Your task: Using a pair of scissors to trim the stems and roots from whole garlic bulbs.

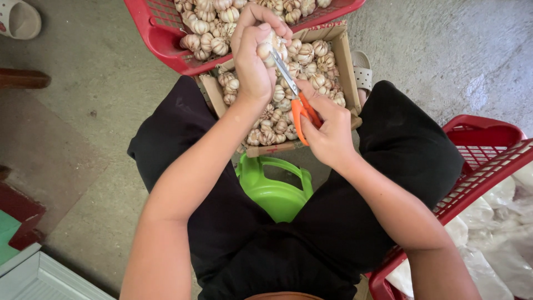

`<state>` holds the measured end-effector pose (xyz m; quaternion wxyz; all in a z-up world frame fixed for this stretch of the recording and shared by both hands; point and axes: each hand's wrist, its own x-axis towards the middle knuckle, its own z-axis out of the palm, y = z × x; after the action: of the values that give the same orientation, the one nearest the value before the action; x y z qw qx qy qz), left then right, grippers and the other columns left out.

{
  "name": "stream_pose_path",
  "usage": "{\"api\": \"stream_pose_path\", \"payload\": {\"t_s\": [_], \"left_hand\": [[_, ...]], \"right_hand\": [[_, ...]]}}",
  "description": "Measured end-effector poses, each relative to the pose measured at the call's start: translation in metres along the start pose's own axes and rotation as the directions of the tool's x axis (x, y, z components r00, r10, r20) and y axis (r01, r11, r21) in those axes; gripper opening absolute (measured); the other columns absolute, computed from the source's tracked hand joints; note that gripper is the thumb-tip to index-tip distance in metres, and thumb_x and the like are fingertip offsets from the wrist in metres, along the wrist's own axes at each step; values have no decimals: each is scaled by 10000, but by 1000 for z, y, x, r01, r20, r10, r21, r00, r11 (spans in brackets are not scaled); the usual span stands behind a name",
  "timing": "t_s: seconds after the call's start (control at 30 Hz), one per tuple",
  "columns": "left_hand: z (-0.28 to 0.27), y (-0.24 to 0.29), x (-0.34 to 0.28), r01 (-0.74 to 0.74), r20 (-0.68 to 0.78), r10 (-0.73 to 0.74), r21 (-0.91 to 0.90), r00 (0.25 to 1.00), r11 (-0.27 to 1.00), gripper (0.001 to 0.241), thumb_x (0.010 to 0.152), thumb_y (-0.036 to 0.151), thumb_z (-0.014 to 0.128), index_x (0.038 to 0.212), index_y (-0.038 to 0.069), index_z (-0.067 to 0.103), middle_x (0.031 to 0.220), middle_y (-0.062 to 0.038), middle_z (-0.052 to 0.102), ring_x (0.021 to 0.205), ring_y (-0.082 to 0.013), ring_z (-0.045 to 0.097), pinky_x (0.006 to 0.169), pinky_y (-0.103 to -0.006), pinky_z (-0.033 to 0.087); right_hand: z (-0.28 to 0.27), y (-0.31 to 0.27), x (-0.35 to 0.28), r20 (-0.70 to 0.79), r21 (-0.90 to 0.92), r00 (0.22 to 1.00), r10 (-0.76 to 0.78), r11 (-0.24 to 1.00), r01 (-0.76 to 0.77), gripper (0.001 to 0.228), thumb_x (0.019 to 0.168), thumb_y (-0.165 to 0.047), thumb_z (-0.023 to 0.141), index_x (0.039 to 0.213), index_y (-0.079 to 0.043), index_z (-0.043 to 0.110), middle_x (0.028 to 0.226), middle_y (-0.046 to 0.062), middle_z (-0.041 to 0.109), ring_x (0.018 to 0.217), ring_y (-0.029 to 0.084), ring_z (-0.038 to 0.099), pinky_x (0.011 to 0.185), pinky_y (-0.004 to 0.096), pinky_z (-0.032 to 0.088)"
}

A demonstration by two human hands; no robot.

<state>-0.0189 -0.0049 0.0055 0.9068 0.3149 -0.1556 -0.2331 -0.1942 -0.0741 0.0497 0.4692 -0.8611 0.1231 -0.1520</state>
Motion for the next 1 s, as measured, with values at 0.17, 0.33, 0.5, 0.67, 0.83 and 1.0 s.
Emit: {"api": "stream_pose_path", "payload": {"t_s": [0.17, 0.33, 0.5, 0.67, 0.83, 1.0], "left_hand": [[0, -3, -2, -24, -12, 25, 10, 1000, 1000, 115, 907, 100, 484, 954, 3, 523, 878, -117, 544, 855, -226, 547, 815, -373, 489], [-2, -5, 0, -26, -24, 27, 19, 999, 999, 119, 902, 107, 487, 954, 7, 524, 871, -122, 551, 847, -227, 553, 812, -372, 492], [-1, -4, 3, -44, -33, 45, 22, 998, 999, 131, 898, 111, 491, 948, -3, 530, 851, -126, 552, 819, -236, 560, 794, -368, 489], [2, 1, 5, -73, -25, 74, 17, 997, 997, 141, 910, 115, 478, 931, -13, 533, 856, -140, 560, 821, -243, 565, 790, -371, 489], [4, 2, 2, 2, -5, -1, 31, 1000, 1000, 141, 901, 117, 471, 923, -10, 529, 843, -140, 563, 816, -244, 575, 774, -374, 497], [2, 3, 3, 23, 43, -23, -2, 999, 1000, 145, 894, 121, 463, 919, -6, 528, 840, -133, 558, 801, -240, 564, 776, -377, 500]], "right_hand": [[3, -2, 1, 34, 124, 992, 123, 984, -127, 545, 885, 101, 587, 1419, -12, 583, 915, 72, 672, 739, 73, 599, 681, 252, 510], [-3, -4, 3, 49, 132, 979, 199, 970, -203, 571, 901, 68, 596, 1462, -32, 563, 871, 47, 731, 768, 43, 661, 708, 237, 546], [-8, -8, 3, 4, 22, 994, 112, 993, -112, 543, 906, 36, 628, 1440, -58, 610, 847, 89, 684, 737, 116, 654, 738, 276, 551], [-15, -11, 5, -3, -100, 999, 51, 994, -51, 463, 830, -1, 651, 1289, -60, 628, 878, 88, 641, 648, 145, 565, 646, 286, 494], [-13, -11, 4, 24, -93, 997, 74, 993, -71, 601, 824, -12, 655, 1421, -71, 619, 774, 54, 532, 645, 136, 524, 637, 277, 475], [-8, -9, 5, 25, -91, 995, 92, 992, -89, 580, 846, 1, 681, 1418, -77, 625, 723, 77, 511, 619, 154, 504, 597, 295, 436]]}}
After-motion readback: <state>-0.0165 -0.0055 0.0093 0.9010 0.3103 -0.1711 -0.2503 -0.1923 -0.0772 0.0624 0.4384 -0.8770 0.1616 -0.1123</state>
